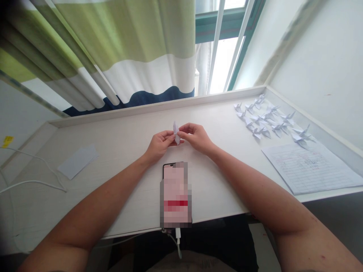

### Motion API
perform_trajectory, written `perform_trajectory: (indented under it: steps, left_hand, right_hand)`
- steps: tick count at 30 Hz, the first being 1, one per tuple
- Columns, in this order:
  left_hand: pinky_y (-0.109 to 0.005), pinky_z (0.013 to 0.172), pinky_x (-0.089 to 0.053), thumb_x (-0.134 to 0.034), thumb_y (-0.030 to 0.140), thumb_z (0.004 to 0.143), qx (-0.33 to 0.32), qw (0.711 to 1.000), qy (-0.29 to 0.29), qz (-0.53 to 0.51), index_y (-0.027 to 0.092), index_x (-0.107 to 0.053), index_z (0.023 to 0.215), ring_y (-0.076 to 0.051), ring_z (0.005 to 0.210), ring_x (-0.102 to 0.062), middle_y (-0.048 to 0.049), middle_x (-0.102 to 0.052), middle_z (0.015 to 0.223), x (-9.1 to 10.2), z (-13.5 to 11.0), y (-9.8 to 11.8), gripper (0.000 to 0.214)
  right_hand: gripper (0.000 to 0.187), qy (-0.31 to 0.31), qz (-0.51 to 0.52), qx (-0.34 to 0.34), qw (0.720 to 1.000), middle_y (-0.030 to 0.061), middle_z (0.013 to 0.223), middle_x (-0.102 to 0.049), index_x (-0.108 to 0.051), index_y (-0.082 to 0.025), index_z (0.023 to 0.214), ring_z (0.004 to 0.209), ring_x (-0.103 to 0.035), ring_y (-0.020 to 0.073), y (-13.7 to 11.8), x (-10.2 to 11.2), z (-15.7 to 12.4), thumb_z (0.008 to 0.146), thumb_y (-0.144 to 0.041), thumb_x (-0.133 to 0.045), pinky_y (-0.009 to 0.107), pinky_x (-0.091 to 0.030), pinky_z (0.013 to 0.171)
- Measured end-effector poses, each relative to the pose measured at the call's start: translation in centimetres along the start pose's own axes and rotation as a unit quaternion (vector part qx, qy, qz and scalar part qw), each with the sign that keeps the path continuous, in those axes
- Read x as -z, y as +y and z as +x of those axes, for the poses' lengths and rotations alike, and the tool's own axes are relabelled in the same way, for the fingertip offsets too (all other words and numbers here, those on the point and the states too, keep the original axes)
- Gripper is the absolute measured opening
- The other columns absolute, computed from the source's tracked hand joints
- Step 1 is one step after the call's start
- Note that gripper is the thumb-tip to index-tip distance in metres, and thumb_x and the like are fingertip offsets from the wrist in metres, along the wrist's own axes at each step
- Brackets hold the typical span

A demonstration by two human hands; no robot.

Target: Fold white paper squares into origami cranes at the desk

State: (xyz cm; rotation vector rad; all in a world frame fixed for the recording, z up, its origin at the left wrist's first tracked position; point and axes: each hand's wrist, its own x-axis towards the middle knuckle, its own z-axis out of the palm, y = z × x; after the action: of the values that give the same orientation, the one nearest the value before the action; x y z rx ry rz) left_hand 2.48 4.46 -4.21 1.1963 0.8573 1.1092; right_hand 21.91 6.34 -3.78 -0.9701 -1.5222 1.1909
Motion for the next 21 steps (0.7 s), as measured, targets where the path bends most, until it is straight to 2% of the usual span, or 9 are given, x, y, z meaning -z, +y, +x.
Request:
perform_trajectory:
  steps: [4, 8, 13, 17, 19, 21]
  left_hand:
    - [-0.041, 0.092, -0.063, -0.09, 0.05, 0.084, 0.009, 1.0, 0.019, 0.011, 0.013, -0.077, 0.101, -0.023, 0.086, -0.082, -0.0063, -0.08, 0.083, -0.09, -0.09, 0.04, 0.043]
    - [-0.038, 0.089, -0.062, -0.092, 0.048, 0.082, 0.007, 1.0, 0.012, 0.014, 0.013, -0.078, 0.102, -0.023, 0.087, -0.082, -0.0075, -0.082, 0.084, -0.2, -0.27, 0.25, 0.043]
    - [-0.036, 0.085, -0.06, -0.093, 0.049, 0.08, 0.003, 1.0, 0.017, 0.022, 0.013, -0.076, 0.099, -0.022, 0.084, -0.081, -0.0074, -0.081, 0.081, -0.21, -0.21, 0.19, 0.045]
    - [-0.037, 0.086, -0.059, -0.093, 0.052, 0.08, 0.004, 0.999, 0.025, 0.033, 0.014, -0.075, 0.099, -0.022, 0.083, -0.079, -0.0068, -0.08, 0.081, -0.24, -0.14, 0.07, 0.046]
    - [-0.037, 0.087, -0.058, -0.092, 0.054, 0.081, -0.006, 0.999, 0.031, 0.04, 0.015, -0.076, 0.099, -0.021, 0.083, -0.078, -0.0067, -0.08, 0.084, -0.22, -0.13, -0.02, 0.047]
    - [-0.035, 0.086, -0.057, -0.091, 0.055, 0.08, -0.023, 0.998, 0.04, 0.054, 0.016, -0.077, 0.097, -0.019, 0.083, -0.075, -0.0061, -0.08, 0.087, -0.17, -0.09, -0.15, 0.046]
  right_hand:
    - [0.036, -0.02, 0.001, -0.007, 1.0, 0.0071, 0.096, -0.082, -0.079, -0.02, 0.095, 0.081, -0.076, 0.0201, 0.27, -0.11, 0.03, 0.081, -0.052, -0.087, 0.042, -0.068, 0.078]
    - [0.034, -0.009, -0.016, -0.003, 1.0, 0.006, 0.091, -0.081, -0.077, -0.021, 0.092, 0.075, -0.077, 0.0204, 0.34, -0.31, 0.01, 0.08, -0.051, -0.088, 0.042, -0.067, 0.075]
    - [0.037, -0.011, -0.022, 0.019, 1.0, 0.0054, 0.09, -0.079, -0.071, -0.021, 0.097, 0.074, -0.076, 0.0196, 0.42, -0.47, -0.08, 0.083, -0.052, -0.086, 0.043, -0.067, 0.076]
    - [0.042, 0.023, -0.044, 0.062, 0.997, 0.0056, 0.095, -0.077, -0.068, -0.022, 0.106, 0.084, -0.075, 0.0209, 0.13, -0.55, -0.24, 0.084, -0.053, -0.086, 0.045, -0.068, 0.083]
    - [0.035, 0.035, -0.075, 0.096, 0.992, 0.0053, 0.096, -0.076, -0.07, -0.024, 0.106, 0.088, -0.075, 0.0216, -0.13, -0.56, -0.38, 0.088, -0.051, -0.082, 0.047, -0.067, 0.089]
    - [0.024, 0.012, -0.114, 0.136, 0.984, 0.0057, 0.103, -0.077, -0.074, -0.025, 0.105, 0.093, -0.074, 0.0221, -0.36, -0.54, -0.53, 0.095, -0.047, -0.076, 0.049, -0.066, 0.093]
